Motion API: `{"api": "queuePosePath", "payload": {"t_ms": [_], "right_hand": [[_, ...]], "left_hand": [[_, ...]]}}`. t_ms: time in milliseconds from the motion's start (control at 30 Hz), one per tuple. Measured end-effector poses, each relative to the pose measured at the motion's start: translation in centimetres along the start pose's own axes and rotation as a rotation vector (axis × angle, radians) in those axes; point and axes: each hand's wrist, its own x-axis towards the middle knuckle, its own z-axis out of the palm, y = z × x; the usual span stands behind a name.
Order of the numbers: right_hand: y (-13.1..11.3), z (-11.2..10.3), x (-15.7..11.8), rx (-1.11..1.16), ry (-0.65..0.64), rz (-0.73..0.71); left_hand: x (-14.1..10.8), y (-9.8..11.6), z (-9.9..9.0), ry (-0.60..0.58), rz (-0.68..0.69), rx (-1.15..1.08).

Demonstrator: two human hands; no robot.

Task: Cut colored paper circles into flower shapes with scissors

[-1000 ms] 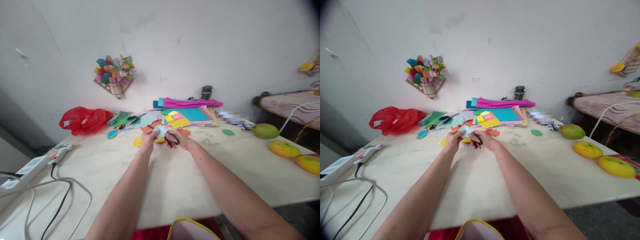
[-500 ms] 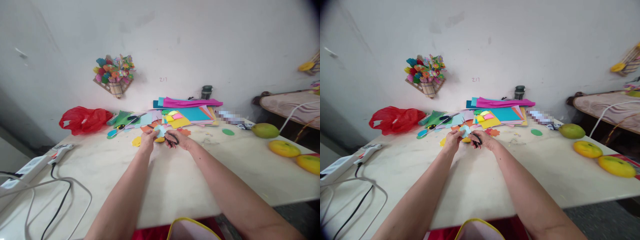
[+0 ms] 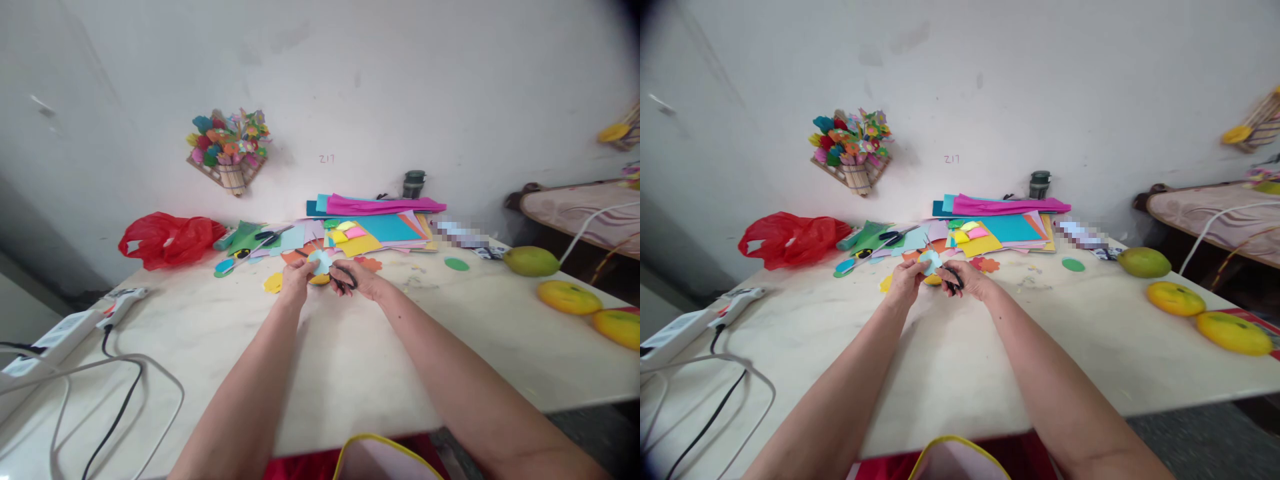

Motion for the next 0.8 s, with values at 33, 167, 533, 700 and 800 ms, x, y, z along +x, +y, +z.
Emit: {"api": "queuePosePath", "payload": {"t_ms": [33, 167, 533, 700, 800], "right_hand": [[0.0, 0.0, 0.0, 0.000, 0.005, 0.004], [0.0, 0.1, 0.0, -0.007, 0.020, 0.012], [0.1, 0.1, 0.1, -0.011, 0.032, 0.019], [-0.3, 0.3, 0.0, -0.044, 0.053, 0.041], [-0.6, 0.5, -0.1, -0.068, 0.063, 0.064]], "left_hand": [[0.0, 0.0, 0.0, 0.003, 0.000, -0.001], [0.0, 0.0, 0.0, 0.004, -0.002, -0.004], [0.0, 0.0, -0.1, 0.008, -0.010, 0.004], [0.4, -0.3, -0.6, -0.003, -0.028, -0.012], [0.6, -0.5, -1.0, -0.014, -0.045, -0.026]]}}
